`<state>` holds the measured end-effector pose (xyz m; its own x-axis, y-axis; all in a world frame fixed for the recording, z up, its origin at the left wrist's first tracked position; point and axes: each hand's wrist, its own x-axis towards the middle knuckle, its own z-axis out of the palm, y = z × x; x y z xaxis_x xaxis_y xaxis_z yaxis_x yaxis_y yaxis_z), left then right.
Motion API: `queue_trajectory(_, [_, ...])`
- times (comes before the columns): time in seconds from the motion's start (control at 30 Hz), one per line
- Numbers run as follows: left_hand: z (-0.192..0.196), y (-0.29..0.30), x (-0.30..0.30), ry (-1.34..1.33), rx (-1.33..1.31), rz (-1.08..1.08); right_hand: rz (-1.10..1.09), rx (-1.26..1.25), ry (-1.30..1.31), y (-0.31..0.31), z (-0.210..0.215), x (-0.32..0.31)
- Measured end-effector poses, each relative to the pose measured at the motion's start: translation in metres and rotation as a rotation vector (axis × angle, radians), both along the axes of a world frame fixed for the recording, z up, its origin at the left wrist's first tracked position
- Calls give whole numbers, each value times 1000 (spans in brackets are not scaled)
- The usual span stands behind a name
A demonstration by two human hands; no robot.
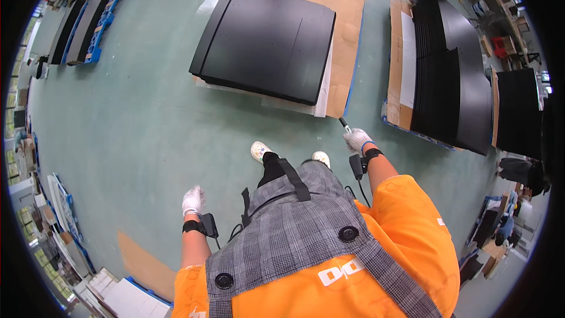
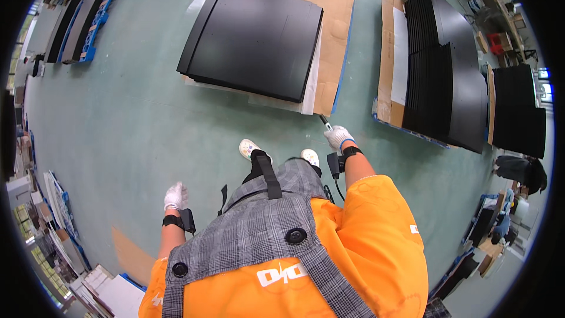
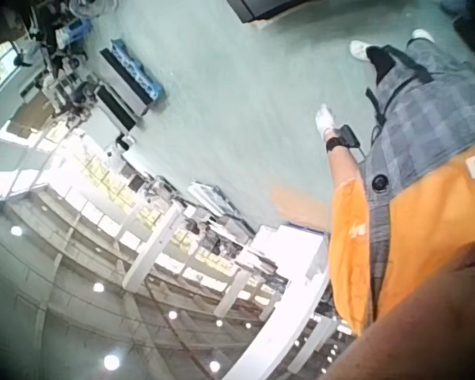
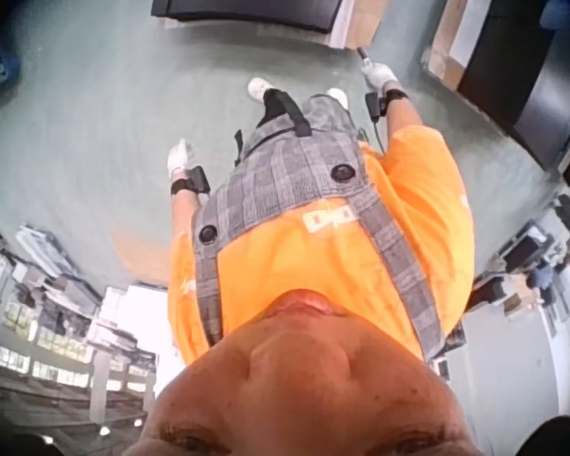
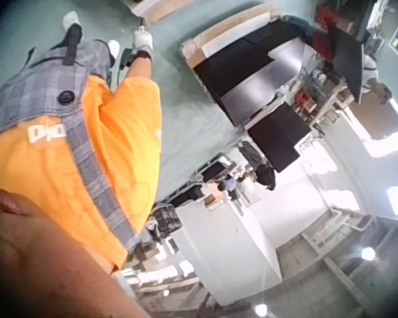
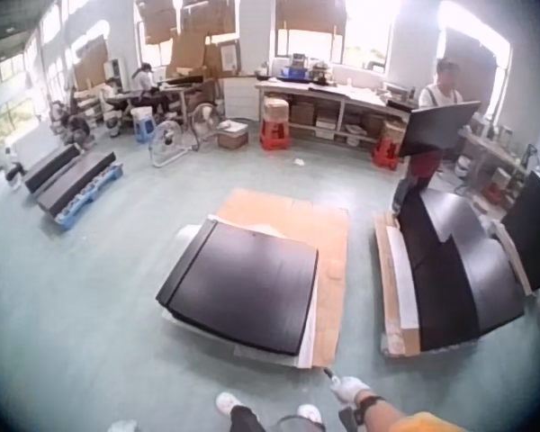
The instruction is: Use a white marker to label black furniture panels and then organize and stack them on pallets.
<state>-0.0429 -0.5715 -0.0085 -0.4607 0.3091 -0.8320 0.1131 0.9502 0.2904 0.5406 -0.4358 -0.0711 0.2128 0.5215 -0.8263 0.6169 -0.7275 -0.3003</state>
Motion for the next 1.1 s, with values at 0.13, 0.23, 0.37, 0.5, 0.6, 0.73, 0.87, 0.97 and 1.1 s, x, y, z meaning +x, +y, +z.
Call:
queue_trajectory(0.13, [3,60,-29,32,59,-219,-67,86,247,24,8,-67])
queue_trajectory(0.23, [-7,91,-28,43,87,-258,109,69,187,28,5,-98])
queue_trajectory(0.37, [-23,115,-43,73,43,-470,147,10,137,41,12,-113])
queue_trajectory(0.5, [-31,132,-60,92,33,-640,-60,-7,200,40,-23,-93])
queue_trajectory(0.6, [-13,160,-47,124,-71,-617,-224,-9,220,43,-33,-82])
queue_trajectory(0.73, [-9,185,-55,147,-91,-579,-81,-134,75,77,-52,-73])
queue_trajectory(0.87, [-16,206,-77,190,-38,-529,-63,-36,75,134,-70,-97])
queue_trajectory(0.97, [-16,247,-70,201,8,-462,-4,-42,102,187,-63,-114])
queue_trajectory(1.1, [-23,303,-61,180,49,-470,137,-1,79,241,-55,-122])
